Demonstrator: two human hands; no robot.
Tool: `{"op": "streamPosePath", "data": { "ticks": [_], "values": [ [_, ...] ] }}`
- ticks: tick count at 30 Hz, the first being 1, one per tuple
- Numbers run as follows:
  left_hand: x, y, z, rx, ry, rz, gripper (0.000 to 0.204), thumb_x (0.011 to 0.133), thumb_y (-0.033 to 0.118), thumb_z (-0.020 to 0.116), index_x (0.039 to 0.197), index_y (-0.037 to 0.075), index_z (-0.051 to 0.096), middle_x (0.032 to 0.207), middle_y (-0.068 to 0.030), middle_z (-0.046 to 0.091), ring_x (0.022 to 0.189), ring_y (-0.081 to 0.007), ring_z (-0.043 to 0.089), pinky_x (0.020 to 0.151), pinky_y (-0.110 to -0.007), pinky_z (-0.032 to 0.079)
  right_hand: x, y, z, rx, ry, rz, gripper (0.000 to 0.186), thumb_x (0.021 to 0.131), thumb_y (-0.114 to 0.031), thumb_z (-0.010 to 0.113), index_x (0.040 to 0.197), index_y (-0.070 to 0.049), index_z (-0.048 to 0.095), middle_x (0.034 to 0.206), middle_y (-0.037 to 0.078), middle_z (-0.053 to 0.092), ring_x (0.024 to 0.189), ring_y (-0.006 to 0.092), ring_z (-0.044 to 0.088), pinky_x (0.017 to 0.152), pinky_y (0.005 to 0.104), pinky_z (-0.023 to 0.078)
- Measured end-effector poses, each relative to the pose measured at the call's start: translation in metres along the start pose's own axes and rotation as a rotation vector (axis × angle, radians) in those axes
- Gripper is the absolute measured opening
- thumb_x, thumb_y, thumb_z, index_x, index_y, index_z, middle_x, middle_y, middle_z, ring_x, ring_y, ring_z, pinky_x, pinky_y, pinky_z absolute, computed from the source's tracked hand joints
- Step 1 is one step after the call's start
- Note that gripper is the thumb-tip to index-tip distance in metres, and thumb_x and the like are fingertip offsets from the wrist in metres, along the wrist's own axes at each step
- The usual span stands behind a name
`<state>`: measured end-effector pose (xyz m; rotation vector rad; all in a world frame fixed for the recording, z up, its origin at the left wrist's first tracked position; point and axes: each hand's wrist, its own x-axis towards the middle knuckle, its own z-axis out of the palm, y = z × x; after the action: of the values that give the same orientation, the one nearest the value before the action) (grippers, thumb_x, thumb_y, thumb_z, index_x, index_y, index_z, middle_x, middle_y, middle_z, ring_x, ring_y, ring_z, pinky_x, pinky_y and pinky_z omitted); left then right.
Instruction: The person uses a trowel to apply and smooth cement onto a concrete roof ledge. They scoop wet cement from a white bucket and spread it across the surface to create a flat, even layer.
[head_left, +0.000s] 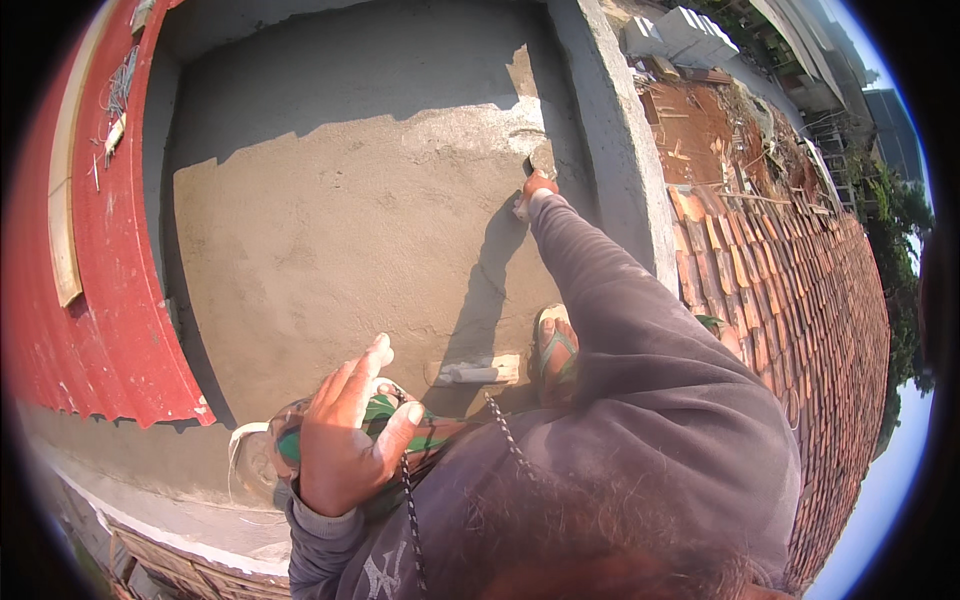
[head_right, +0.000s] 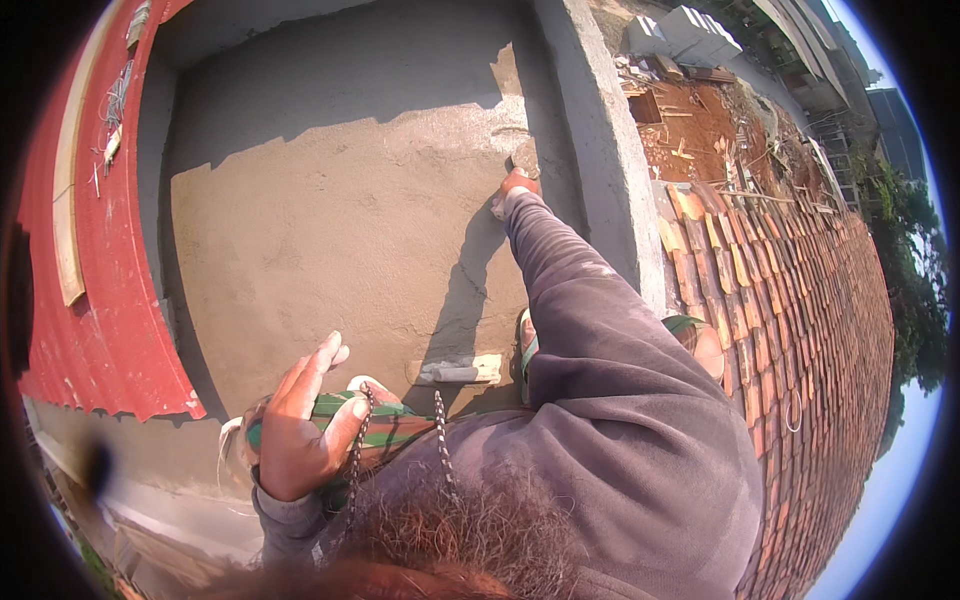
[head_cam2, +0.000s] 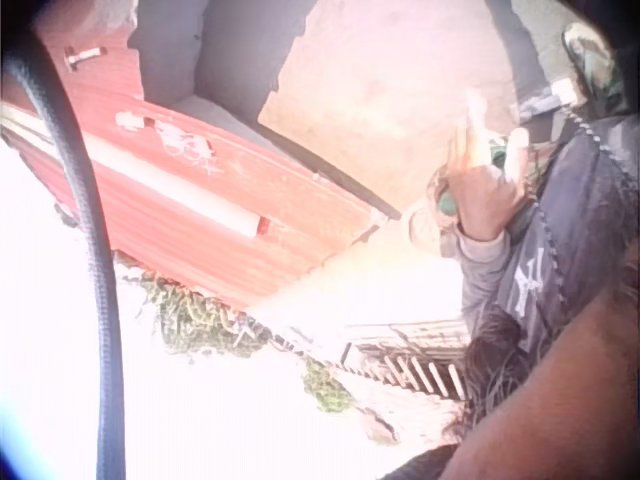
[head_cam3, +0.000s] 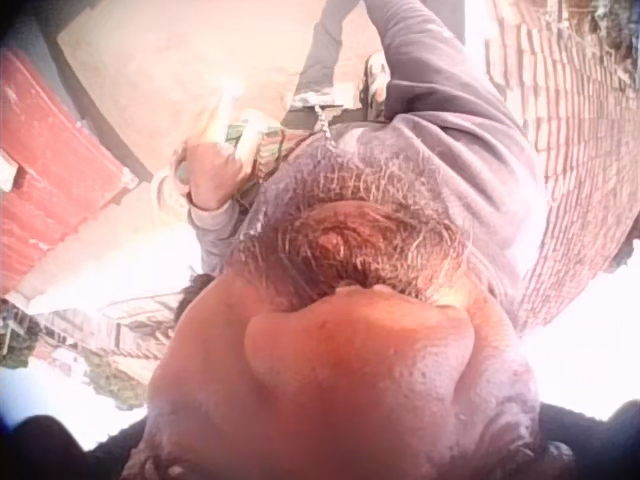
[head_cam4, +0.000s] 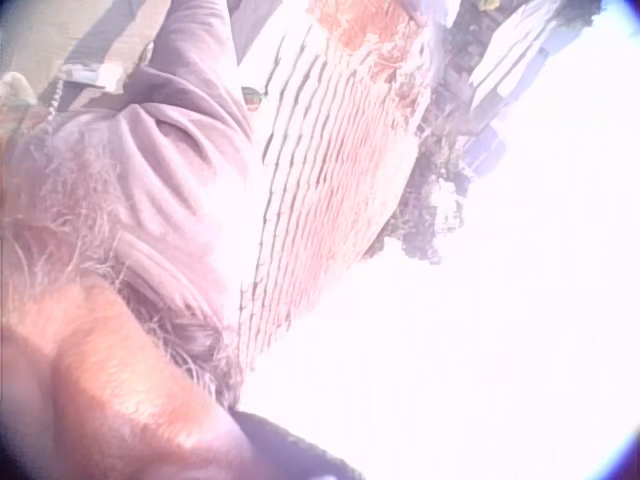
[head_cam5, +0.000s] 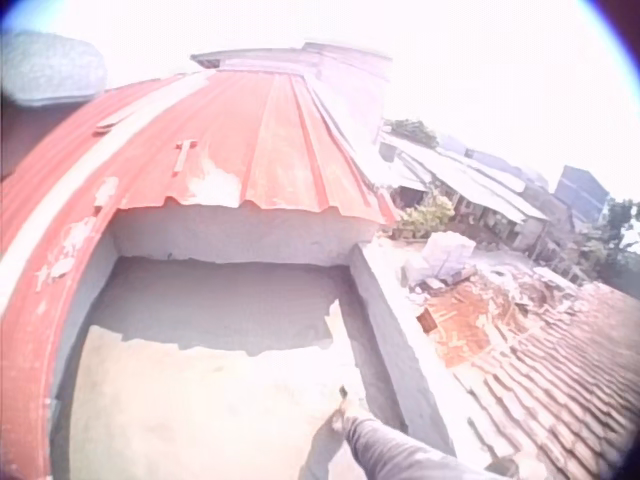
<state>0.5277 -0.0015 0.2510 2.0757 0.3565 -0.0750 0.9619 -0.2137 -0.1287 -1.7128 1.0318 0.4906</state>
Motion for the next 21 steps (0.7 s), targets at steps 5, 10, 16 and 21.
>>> {"op": "streamPosePath", "data": {
  "ticks": [5, 10, 16, 21],
  "values": [
    [0.002, 0.003, -0.002, -0.059, 0.009, -0.095, 0.064, 0.092, 0.015, 0.074, 0.149, -0.004, 0.051, 0.134, -0.0244, 0.065, 0.128, -0.0322, 0.063, 0.11, -0.041, 0.047, -0.063, 0.014, 0.075, -0.612, -0.357, -0.259, 0.057, 0.104, -0.052, 0.052, 0.114, 0.001, 0.069, 0.087, 0.023, 0.075, 0.072, 0.0354, 0.076, 0.068, 0.0481, 0.061],
    [-0.001, 0.0, -0.008, -0.212, 0.14, -0.109, 0.061, 0.096, 0.017, 0.071, 0.15, -0.003, 0.051, 0.136, -0.0224, 0.064, 0.129, -0.0295, 0.062, 0.111, -0.042, 0.047, -0.156, 0.064, 0.051, -1.092, -0.568, -0.746, 0.06, 0.105, -0.054, 0.053, 0.115, 0.005, 0.065, 0.079, 0.019, 0.072, 0.068, 0.0328, 0.074, 0.063, 0.0474, 0.06],
    [-0.049, -0.049, -0.043, -0.328, 0.7, -0.09, 0.055, 0.098, 0.019, 0.069, 0.147, -0.003, 0.054, 0.137, -0.0243, 0.063, 0.13, -0.0305, 0.061, 0.111, -0.042, 0.046, -0.25, 0.057, 0.061, -1.257, -0.922, -1.016, 0.068, 0.106, -0.053, 0.056, 0.141, 0.005, 0.052, 0.121, 0.029, 0.071, 0.113, 0.0415, 0.07, 0.096, 0.0494, 0.054],
    [-0.151, -0.137, -0.055, 0.229, 1.283, -0.534, 0.058, 0.101, 0.026, 0.066, 0.146, -0.009, 0.051, 0.144, -0.0272, 0.055, 0.135, -0.0343, 0.055, 0.116, -0.042, 0.041, -0.34, 0.042, 0.074, -1.409, -1.251, -1.265, 0.056, 0.106, -0.049, 0.058, 0.133, 0.0, 0.063, 0.117, 0.025, 0.072, 0.111, 0.0385, 0.071, 0.096, 0.046, 0.054]
  ]
}}
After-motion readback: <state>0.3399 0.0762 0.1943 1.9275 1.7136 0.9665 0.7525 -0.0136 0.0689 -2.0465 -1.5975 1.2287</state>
